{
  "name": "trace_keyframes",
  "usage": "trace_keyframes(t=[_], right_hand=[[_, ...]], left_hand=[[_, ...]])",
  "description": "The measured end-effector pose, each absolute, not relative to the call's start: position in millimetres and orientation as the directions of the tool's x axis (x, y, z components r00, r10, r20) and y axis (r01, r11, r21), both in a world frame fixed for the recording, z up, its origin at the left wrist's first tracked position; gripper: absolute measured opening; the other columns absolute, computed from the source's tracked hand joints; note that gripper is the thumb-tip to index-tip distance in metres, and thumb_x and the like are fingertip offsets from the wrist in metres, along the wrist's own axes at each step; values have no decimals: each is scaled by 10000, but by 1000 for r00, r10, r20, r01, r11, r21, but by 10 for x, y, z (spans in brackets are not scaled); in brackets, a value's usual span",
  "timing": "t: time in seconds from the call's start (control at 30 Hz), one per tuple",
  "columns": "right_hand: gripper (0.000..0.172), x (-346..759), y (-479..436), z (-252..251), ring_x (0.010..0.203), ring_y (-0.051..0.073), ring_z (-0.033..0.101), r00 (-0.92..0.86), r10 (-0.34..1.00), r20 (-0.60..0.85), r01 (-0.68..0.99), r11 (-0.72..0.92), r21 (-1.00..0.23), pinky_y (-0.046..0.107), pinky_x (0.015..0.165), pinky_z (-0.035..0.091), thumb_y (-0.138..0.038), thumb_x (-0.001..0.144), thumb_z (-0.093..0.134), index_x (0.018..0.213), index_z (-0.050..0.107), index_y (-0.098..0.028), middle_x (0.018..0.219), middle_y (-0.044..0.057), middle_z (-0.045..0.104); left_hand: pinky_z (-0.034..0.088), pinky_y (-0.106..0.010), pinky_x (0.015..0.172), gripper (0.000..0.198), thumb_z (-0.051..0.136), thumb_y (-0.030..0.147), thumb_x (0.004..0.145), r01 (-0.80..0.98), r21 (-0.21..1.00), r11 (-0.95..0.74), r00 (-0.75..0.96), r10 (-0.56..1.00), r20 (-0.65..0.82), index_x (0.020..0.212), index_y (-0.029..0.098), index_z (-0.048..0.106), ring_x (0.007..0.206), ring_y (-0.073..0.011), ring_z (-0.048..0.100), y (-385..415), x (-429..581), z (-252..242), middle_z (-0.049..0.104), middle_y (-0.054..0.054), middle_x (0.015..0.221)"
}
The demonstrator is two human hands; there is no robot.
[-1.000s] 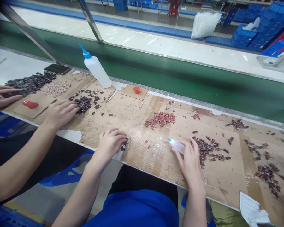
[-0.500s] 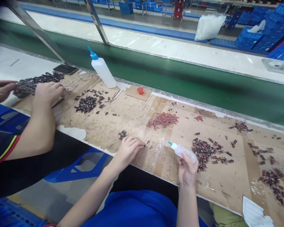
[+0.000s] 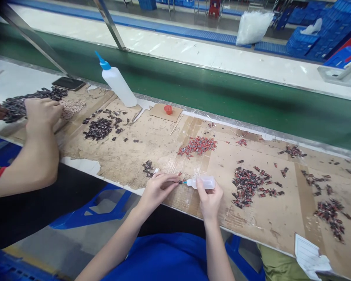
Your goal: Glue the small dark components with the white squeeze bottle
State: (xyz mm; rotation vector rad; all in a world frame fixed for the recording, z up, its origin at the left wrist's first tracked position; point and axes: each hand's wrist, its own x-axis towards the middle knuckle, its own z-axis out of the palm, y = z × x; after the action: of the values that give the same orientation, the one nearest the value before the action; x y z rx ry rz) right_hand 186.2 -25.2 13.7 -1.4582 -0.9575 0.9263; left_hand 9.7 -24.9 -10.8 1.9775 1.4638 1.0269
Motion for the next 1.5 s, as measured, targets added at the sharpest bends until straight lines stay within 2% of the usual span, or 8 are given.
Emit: trace_keyframes(t=[0.13,0.47,0.73,1.17,1.3,1.4,1.5], right_hand=[[279,1831,-235,90,577,183,633,350,935,-53,80,-86,-993,281,550,505,-424,675,718,661,668,-150,634,51,703],[302,1831,-269,52,595,179,616,336,940,-62,132,-112,-985,279,562,497,-443,698,714,684,680,-143,648,53,698],[302,1848,-270,12,617,180,620,369,928,-50,87,-88,-992,289,594,507,-445,720,704,704,680,-144,668,51,697],[275,1819,-242,46,603,179,609,327,943,-57,97,-93,-991,287,580,492,-423,698,709,675,681,-150,648,41,691],[269,1844,-245,18,606,176,609,366,926,-91,37,-112,-993,288,590,486,-413,679,720,676,673,-148,648,37,686],[315,1942,-211,-13,553,153,564,474,874,-107,-18,-112,-994,271,540,446,-454,656,724,661,641,-149,612,21,646],[426,2101,-152,11,544,142,532,571,817,-76,25,-110,-994,269,528,420,-528,658,707,828,651,-142,682,25,640]], left_hand=[[490,-390,832,101,680,196,825,581,768,-269,127,962,241,920,229,676,809,-210,736,-239,107,-102,785,-10,830],[477,-390,861,71,675,219,831,598,748,-287,136,957,258,900,231,691,763,-192,743,-248,93,-139,787,-6,849],[465,-388,857,63,685,208,826,606,744,-283,136,958,253,884,231,690,761,-194,743,-246,93,-125,786,2,842],[474,-380,847,34,684,203,828,635,703,-320,123,941,316,847,231,687,743,-176,734,-253,108,-147,785,5,840],[469,-375,858,77,696,170,815,625,715,-314,139,946,295,867,225,688,757,-173,721,-241,97,-133,782,6,849],[470,-374,830,131,669,145,830,640,710,-295,183,955,232,923,232,697,805,-188,691,-224,94,-133,772,-5,858],[466,-377,800,188,622,132,854,673,674,-305,218,953,213,970,251,710,847,-212,639,-216,96,-154,756,-27,878]])
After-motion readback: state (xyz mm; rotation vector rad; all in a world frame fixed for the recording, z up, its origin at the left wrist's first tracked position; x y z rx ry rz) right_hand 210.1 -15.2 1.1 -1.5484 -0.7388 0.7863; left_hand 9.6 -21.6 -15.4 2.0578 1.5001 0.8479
